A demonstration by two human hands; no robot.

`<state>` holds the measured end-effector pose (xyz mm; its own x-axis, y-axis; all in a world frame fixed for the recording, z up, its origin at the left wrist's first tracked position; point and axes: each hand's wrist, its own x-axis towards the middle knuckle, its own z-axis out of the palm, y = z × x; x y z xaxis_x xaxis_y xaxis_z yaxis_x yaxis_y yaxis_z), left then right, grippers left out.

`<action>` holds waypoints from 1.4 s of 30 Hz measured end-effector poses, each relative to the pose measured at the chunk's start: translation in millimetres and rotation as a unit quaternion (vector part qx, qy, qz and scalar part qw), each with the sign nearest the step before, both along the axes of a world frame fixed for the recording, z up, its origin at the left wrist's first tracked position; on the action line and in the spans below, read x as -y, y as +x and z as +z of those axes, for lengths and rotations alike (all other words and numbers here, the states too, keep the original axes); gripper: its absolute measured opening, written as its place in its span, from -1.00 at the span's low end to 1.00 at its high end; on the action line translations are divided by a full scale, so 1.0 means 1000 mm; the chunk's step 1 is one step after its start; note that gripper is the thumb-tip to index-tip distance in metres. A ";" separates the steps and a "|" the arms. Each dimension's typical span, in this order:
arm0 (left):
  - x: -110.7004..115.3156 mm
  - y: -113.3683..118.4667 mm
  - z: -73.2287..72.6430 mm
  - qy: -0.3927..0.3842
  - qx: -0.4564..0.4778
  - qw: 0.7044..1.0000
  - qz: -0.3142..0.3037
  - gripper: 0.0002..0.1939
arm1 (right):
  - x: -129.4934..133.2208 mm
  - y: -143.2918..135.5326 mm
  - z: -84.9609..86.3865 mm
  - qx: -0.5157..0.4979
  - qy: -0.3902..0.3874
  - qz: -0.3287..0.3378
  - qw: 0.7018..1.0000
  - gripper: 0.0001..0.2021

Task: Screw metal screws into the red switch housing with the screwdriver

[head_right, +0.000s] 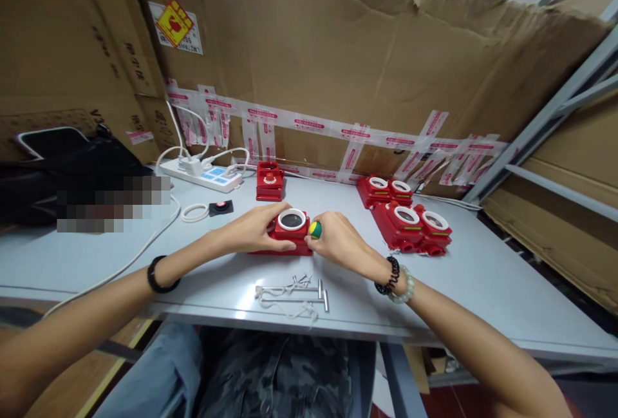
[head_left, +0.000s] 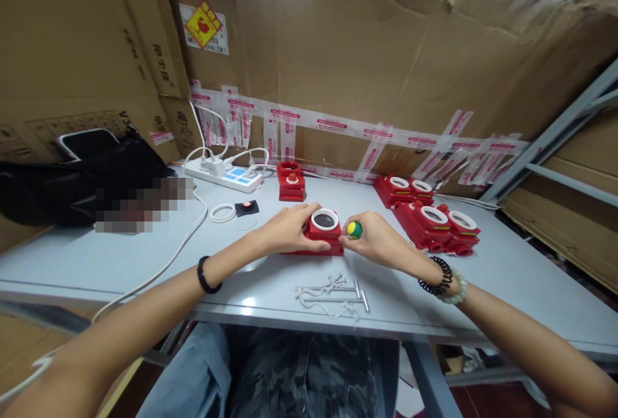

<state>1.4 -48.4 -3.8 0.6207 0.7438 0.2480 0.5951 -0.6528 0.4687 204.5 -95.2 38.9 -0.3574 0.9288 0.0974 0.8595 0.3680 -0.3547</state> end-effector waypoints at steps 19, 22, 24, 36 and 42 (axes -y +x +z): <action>0.001 0.000 0.001 -0.007 -0.001 1.000 0.003 -0.45 | 0.011 0.004 -0.001 -0.060 -0.006 0.008 0.998 -0.82; 0.001 0.001 0.001 -0.005 -0.001 1.000 0.003 -0.45 | 0.021 0.002 -0.009 -0.010 -0.067 0.027 0.997 -0.85; 0.001 0.001 0.001 -0.003 -0.001 1.000 0.002 -0.45 | 0.026 0.000 -0.016 0.025 -0.083 0.030 0.996 -0.84; 0.000 -0.001 0.001 0.000 0.005 1.000 -0.002 -0.45 | 0.006 -0.002 0.040 -0.392 0.116 -0.006 0.913 -0.69; -0.004 -0.004 0.003 -0.019 0.009 0.999 -0.034 -0.42 | -0.049 -0.017 0.034 -0.625 0.094 -0.016 0.775 -0.67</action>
